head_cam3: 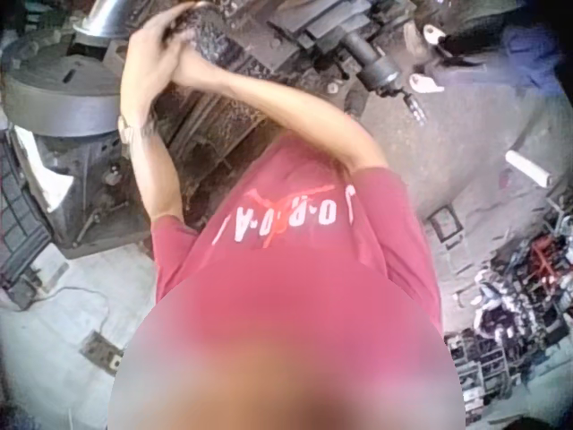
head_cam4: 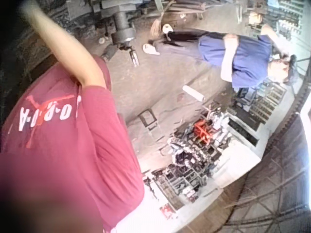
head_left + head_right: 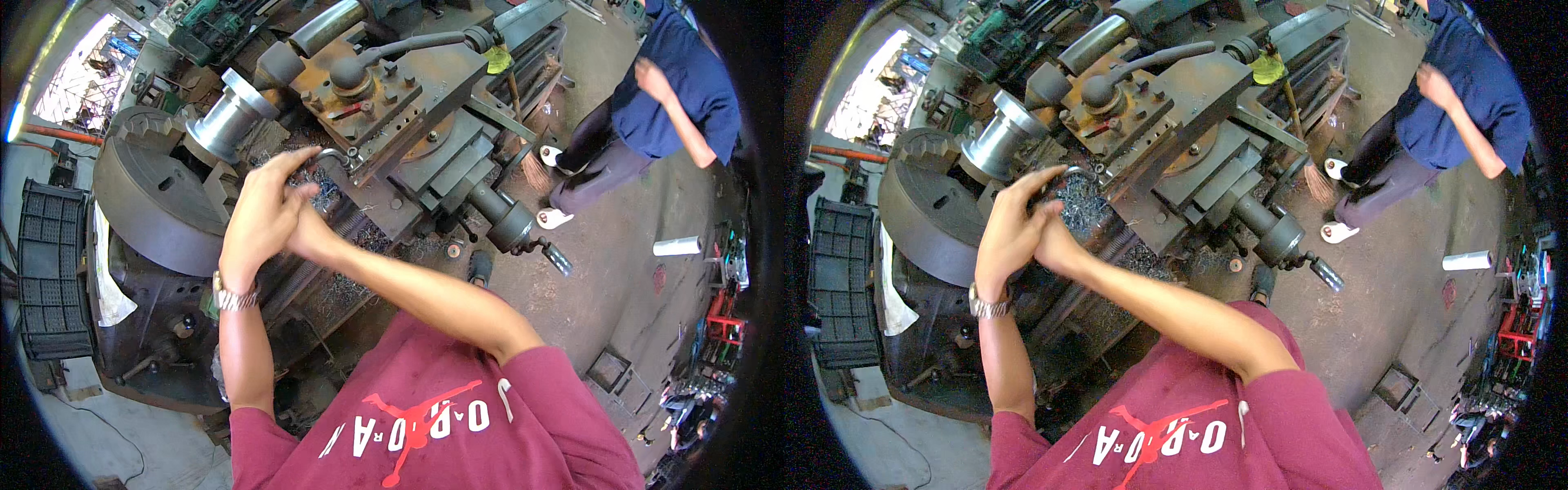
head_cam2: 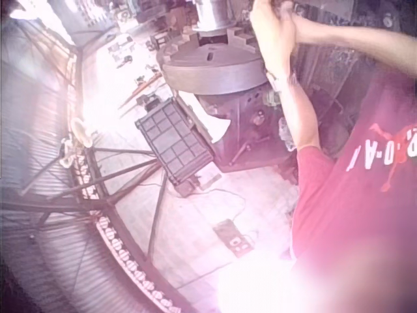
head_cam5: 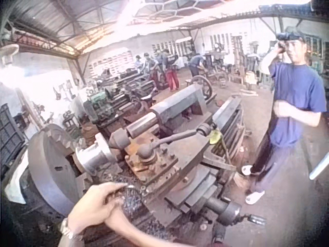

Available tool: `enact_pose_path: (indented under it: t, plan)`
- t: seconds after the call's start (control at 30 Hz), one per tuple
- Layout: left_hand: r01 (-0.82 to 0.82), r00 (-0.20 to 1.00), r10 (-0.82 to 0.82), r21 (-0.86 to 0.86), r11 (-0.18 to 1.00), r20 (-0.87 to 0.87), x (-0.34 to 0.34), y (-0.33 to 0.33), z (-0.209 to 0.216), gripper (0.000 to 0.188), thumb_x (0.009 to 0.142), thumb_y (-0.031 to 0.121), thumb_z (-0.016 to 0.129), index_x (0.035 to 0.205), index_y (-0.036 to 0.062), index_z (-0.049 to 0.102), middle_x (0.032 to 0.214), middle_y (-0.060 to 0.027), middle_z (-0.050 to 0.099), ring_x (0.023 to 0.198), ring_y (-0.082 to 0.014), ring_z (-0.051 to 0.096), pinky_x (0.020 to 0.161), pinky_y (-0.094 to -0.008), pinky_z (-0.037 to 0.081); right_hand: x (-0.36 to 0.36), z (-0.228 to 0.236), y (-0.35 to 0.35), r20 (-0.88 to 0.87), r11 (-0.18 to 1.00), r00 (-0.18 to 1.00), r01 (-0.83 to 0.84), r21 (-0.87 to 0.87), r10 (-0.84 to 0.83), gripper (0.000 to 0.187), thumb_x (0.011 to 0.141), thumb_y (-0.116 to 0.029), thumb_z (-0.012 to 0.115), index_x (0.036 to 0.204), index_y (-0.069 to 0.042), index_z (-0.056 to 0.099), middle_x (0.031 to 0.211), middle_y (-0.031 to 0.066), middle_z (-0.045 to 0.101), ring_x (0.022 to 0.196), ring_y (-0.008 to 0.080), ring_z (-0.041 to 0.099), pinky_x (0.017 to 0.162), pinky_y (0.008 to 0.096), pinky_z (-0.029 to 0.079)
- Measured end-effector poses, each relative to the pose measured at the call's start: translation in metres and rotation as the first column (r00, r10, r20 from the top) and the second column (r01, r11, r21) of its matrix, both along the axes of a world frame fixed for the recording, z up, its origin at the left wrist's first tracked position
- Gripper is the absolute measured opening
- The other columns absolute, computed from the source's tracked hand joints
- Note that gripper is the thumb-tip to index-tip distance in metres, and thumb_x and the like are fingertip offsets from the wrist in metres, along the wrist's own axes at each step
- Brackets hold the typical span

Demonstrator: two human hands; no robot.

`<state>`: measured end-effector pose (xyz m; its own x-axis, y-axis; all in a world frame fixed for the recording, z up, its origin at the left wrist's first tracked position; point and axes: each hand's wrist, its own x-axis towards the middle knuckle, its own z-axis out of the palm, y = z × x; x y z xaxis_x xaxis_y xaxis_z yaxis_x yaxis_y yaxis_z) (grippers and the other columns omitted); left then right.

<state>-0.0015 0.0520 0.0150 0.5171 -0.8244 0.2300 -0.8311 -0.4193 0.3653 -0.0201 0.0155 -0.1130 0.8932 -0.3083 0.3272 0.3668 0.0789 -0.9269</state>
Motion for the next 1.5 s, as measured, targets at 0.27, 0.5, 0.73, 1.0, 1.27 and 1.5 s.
enact_pose_path:
  t: [0.27,0.5,0.73,1.0,1.27,1.5]
  plan:
    - [0.282,0.917,-0.251,-0.059,0.958,0.309,0.073,-0.026,-0.025,0.035,0.068,-0.012,0.057,0.098,-0.0005,0.070,0.107,-0.0130,0.069,0.109,-0.0333,0.062,0.094,-0.0415,0.052,-0.022,-0.019,-0.035,-0.240,0.788,0.762,-0.517,0.333,0.602,0.019,0.103,-0.019,0.056,0.102,-0.002,0.063,0.087,0.0048,0.068,0.066,0.0112,0.060,0.055,0.0276,0.048]
    - [0.417,0.810,-0.374,0.006,0.909,0.452,0.081,-0.026,-0.023,0.047,0.061,-0.010,0.060,0.105,0.0049,0.069,0.115,-0.0087,0.066,0.115,-0.0329,0.059,0.100,-0.0439,0.050,-0.079,-0.030,-0.097,-0.435,0.788,0.698,-0.613,0.046,0.568,0.021,0.101,-0.016,0.062,0.113,0.000,0.067,0.091,0.0070,0.073,0.073,0.0128,0.065,0.066,0.0295,0.054]
    - [0.026,0.996,0.008,-0.371,0.928,0.090,0.036,-0.012,0.012,0.032,0.085,-0.020,0.054,0.109,-0.0040,0.068,0.098,-0.0117,0.070,0.089,-0.0207,0.070,0.081,-0.0287,0.057,-0.106,0.043,-0.173,-0.360,0.928,0.886,-0.355,-0.116,0.294,0.026,0.100,-0.018,0.065,0.117,0.001,0.066,0.100,0.0087,0.072,0.092,0.0130,0.066,0.082,0.0316,0.054]
    - [-0.323,0.834,-0.075,-0.595,0.736,-0.546,0.008,-0.038,0.002,0.017,0.091,-0.004,0.072,0.106,-0.0042,0.065,0.094,-0.0071,0.070,0.083,-0.0121,0.067,0.076,-0.0264,0.057,-0.086,0.114,-0.213,-0.066,0.889,0.997,0.002,-0.457,-0.037,0.029,0.100,-0.018,0.066,0.124,-0.002,0.064,0.102,0.0051,0.071,0.089,0.0096,0.064,0.077,0.0276,0.054]
    - [-0.322,0.908,-0.001,-0.700,0.637,-0.419,0.011,-0.066,-0.021,0.019,0.086,-0.005,0.077,0.099,-0.0018,0.062,0.088,-0.0052,0.071,0.081,-0.0098,0.067,0.075,-0.0241,0.053,-0.028,0.163,-0.211,0.380,0.469,0.920,0.296,-0.832,0.095,0.028,0.096,-0.014,0.065,0.122,-0.002,0.063,0.107,0.0143,0.070,0.096,0.0304,0.069,0.085,0.0384,0.054]
    - [-0.320,0.920,0.002,-0.750,0.579,-0.391,0.005,-0.068,-0.024,0.019,0.086,-0.007,0.076,0.097,-0.0015,0.062,0.086,-0.0049,0.070,0.080,-0.0093,0.064,0.074,-0.0240,0.052,-0.006,0.178,-0.220,0.218,0.413,0.938,0.093,-0.906,0.268,0.028,0.096,-0.024,0.065,0.116,-0.004,0.069,0.111,0.0187,0.071,0.107,0.0372,0.066,0.094,0.0457,0.051]
